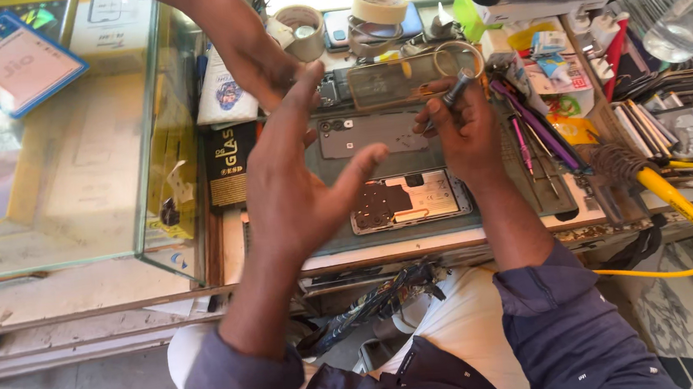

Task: The person uses a screwdriver to remove screws from the internal metal shielding of a disassembled smartphone. They carefully unscrew multiple fasteners from the motherboard area and place them on the workbench.

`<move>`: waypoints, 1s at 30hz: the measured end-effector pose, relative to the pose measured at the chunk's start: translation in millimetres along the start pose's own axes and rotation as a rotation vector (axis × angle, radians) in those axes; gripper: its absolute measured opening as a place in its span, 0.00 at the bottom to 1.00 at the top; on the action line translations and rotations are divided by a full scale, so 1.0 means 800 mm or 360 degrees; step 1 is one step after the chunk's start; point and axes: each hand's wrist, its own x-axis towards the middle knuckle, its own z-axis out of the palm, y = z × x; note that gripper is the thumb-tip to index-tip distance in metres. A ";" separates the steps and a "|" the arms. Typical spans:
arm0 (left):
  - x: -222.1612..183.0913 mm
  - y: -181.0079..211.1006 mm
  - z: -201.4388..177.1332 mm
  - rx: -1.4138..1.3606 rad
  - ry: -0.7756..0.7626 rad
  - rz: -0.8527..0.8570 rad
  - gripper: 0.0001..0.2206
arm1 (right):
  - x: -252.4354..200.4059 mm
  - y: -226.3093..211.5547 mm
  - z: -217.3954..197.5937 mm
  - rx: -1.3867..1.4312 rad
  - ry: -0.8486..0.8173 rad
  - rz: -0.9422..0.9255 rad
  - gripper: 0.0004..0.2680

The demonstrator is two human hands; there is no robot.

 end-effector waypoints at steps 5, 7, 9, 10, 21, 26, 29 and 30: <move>-0.014 0.003 0.009 0.0022 0.0192 0.0197 0.40 | 0.004 0.004 -0.001 0.0068 0.0015 -0.0002 0.09; -0.017 -0.004 0.002 0.0119 0.0248 0.0229 0.44 | 0.004 0.003 -0.003 0.0039 0.0003 -0.0021 0.10; -0.019 -0.008 -0.004 0.0232 0.0370 0.0292 0.47 | 0.003 0.004 -0.001 0.0031 -0.0006 -0.0028 0.10; -0.021 -0.009 -0.005 0.0276 0.0441 0.0309 0.48 | 0.001 0.004 -0.001 0.0026 -0.0011 -0.0028 0.10; -0.022 -0.046 0.009 0.0289 0.0420 0.0228 0.39 | 0.001 -0.003 -0.002 0.0047 -0.0011 0.0027 0.10; -0.036 -0.062 0.014 0.0366 0.0009 0.0167 0.23 | -0.004 -0.012 0.002 0.0077 -0.0107 -0.0022 0.11; -0.052 -0.072 0.022 0.0287 -0.0161 0.0056 0.14 | -0.021 -0.026 0.011 0.0123 -0.0251 0.0016 0.14; -0.059 -0.075 0.023 0.0285 -0.0195 0.0054 0.15 | -0.030 -0.032 0.015 0.0096 -0.0293 0.0063 0.14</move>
